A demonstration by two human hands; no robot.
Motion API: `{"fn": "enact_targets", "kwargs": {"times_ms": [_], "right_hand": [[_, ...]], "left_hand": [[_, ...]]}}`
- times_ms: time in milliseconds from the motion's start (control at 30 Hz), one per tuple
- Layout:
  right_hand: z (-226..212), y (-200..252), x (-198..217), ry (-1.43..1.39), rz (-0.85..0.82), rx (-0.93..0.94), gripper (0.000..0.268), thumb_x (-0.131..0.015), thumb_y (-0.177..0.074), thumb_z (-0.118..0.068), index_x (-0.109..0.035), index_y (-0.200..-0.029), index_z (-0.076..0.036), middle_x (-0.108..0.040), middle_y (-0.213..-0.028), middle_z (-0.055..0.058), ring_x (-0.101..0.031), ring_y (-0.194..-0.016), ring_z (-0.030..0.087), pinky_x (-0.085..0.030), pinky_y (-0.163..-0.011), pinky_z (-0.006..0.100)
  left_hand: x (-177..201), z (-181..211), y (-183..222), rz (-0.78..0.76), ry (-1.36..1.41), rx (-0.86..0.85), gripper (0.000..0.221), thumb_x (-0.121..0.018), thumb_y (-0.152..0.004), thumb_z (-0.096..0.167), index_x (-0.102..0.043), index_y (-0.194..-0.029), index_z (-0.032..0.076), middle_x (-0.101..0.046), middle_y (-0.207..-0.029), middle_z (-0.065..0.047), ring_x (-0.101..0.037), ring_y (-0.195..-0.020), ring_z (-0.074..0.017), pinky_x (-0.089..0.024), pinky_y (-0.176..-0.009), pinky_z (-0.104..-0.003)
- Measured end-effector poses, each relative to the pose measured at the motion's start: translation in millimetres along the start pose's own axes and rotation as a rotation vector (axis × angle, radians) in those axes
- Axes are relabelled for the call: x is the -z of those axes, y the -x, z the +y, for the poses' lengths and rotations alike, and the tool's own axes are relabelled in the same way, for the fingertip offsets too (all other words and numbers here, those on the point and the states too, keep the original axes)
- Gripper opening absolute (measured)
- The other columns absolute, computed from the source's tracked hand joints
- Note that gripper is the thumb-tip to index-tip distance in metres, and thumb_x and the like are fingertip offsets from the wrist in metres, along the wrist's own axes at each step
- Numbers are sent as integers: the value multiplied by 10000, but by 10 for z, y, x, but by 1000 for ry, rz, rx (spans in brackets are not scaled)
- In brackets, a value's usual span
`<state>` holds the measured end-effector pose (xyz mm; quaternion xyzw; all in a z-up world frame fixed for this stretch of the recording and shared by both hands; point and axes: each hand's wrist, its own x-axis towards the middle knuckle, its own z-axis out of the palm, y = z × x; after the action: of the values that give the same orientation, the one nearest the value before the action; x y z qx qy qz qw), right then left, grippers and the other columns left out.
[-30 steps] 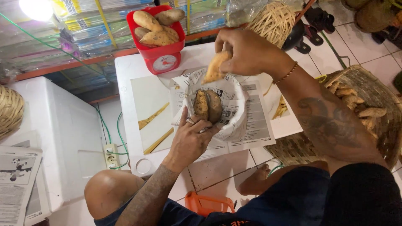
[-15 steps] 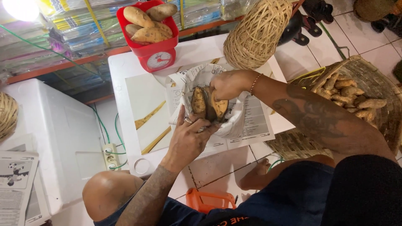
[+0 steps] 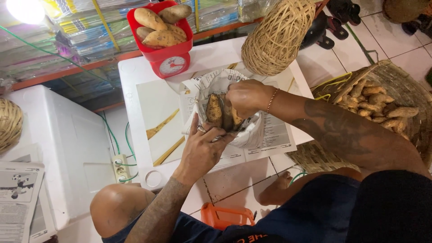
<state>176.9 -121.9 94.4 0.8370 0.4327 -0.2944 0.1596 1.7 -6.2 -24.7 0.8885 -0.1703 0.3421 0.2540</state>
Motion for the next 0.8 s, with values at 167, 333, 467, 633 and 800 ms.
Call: {"fn": "enact_targets", "kwargs": {"times_ms": [167,333,467,633,800], "right_hand": [[117,-233,-195,103,-9,0,335,-729,-827,-264,-780,-1154,-214,-762,-1101,90,-706,-1115,319,-594,-935,474],[148,-328,-260,169,4,-24,293,-730,-830,-295,-776,-1118,-262,-768,-1105,32,-703,-1140,261,-602,-952,447],[141,-372,-172,144,144,0,270,-672,-817,-356,-804,-967,-174,-781,-969,112,-737,-1017,327,-605,-900,525],[-78,-174,453,-65,324,-71,272,-620,-780,-290,-809,-809,-97,-782,-848,166,-750,-916,406,-583,-839,618],[5,-703,714,-134,766,30,241,-595,-935,-337,-737,-1043,-175,-751,-1011,120,-723,-1013,366,-561,-864,556]], "left_hand": [[1,21,-2,-14,23,5,204,-597,-1021,289,-799,-1040,304,-673,-942,35,-623,-1019,-205,-195,-1232,-614],[-12,19,-9,13,-3,2,206,-604,-1008,272,-805,-1040,298,-667,-931,30,-617,-1010,-222,-210,-1229,-613],[-19,13,-17,46,19,-7,195,-602,-1005,290,-796,-1027,297,-665,-931,25,-623,-1010,-216,-219,-1227,-603],[21,51,-64,66,22,35,189,-622,-992,369,-791,-1005,284,-677,-903,35,-646,-975,-216,-233,-1225,-605],[30,58,-92,87,37,18,173,-651,-981,369,-777,-964,253,-695,-890,17,-678,-959,-236,-210,-1232,-597]]}}
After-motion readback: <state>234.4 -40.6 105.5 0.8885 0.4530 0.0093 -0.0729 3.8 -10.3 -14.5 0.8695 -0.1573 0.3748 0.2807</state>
